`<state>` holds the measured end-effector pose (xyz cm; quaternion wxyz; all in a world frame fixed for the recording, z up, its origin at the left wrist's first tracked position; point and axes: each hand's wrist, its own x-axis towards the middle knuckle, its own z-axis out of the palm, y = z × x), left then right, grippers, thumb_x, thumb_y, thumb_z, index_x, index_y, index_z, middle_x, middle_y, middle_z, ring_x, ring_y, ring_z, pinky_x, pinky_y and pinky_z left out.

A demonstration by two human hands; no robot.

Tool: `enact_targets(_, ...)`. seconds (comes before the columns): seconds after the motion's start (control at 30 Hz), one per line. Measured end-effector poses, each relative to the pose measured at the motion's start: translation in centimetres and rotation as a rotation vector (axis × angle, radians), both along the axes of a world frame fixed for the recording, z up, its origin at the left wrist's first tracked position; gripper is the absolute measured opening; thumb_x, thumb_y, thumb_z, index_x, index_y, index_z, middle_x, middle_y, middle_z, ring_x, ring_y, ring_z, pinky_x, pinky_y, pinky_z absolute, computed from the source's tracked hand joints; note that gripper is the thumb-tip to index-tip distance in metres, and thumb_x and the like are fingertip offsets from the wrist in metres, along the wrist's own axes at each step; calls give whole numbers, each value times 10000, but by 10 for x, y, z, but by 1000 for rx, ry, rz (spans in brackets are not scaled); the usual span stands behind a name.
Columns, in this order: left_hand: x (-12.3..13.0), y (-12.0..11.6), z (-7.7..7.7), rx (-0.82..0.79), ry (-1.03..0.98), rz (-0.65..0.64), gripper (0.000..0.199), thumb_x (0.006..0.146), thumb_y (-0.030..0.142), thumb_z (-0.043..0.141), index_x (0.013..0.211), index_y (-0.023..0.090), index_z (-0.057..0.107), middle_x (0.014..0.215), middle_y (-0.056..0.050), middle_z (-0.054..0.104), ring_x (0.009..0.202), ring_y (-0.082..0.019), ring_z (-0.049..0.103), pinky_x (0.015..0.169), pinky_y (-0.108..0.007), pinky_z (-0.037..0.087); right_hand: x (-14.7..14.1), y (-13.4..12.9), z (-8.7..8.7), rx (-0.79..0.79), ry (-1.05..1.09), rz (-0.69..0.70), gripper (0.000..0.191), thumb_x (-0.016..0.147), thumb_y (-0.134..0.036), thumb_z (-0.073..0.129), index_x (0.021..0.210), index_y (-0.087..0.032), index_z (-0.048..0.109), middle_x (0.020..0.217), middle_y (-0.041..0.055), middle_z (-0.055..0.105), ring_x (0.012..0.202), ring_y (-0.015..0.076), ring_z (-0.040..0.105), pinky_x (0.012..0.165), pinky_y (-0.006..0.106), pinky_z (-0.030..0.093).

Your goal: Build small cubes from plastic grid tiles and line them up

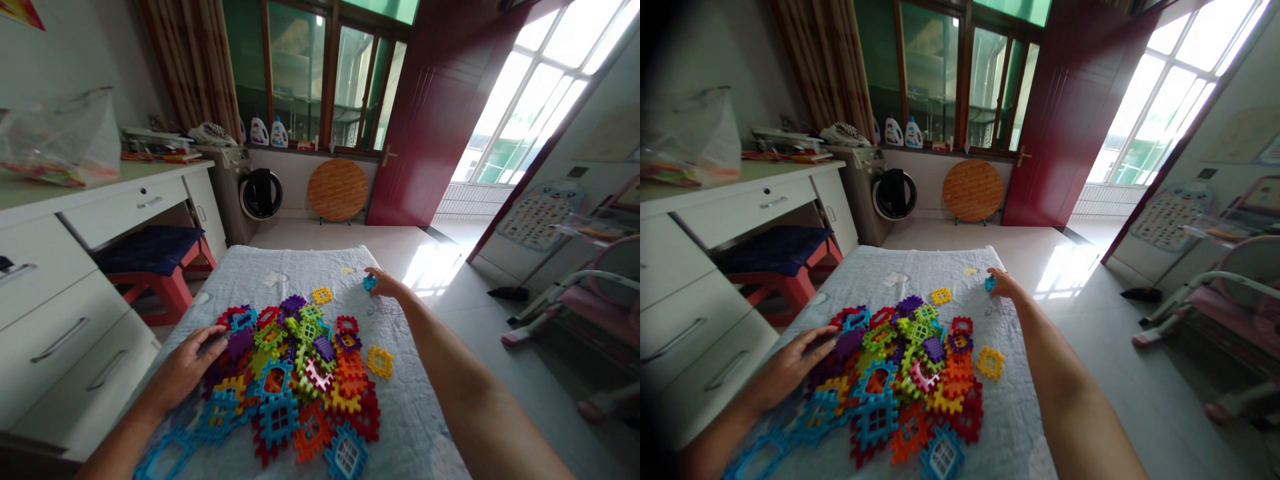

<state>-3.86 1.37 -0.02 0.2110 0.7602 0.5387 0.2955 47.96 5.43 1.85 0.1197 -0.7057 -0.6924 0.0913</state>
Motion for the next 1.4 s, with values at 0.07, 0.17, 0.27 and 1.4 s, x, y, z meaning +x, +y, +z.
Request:
enact_targets(0.07,0,0,0,0,8,5,521,764,622,508,1077,228,646,1143,-57,676,1089,-259,615,979,-368,474,1,-1,0,1,-12,-10,739,564,-67,623,1281,-191,491,1184,98,597,1044,246,555,916,365,395)
enact_targets(0.17,1,-1,1,-6,18,14,528,759,629,506,1077,231,646,1154,-55,670,1097,-258,610,987,-365,468,0,-5,2,-13,-34,-31,739,560,-72,625,1278,-199,498,1200,93,593,1053,266,531,885,377,397)
enact_targets(0.27,1,-1,1,-16,23,17,532,757,628,505,1085,233,644,1159,-46,667,1092,-253,613,967,-350,483,-9,-8,9,-13,-61,-51,738,553,-88,639,1271,-205,515,1292,106,538,1123,327,471,880,414,386)
enact_targets(1.4,2,-4,4,-33,-12,-17,556,757,625,504,1093,200,628,1146,-83,668,1068,-262,617,950,-361,482,-65,-94,4,225,67,-102,303,778,-272,607,1064,-174,638,1109,118,568,1013,233,540,903,358,408)
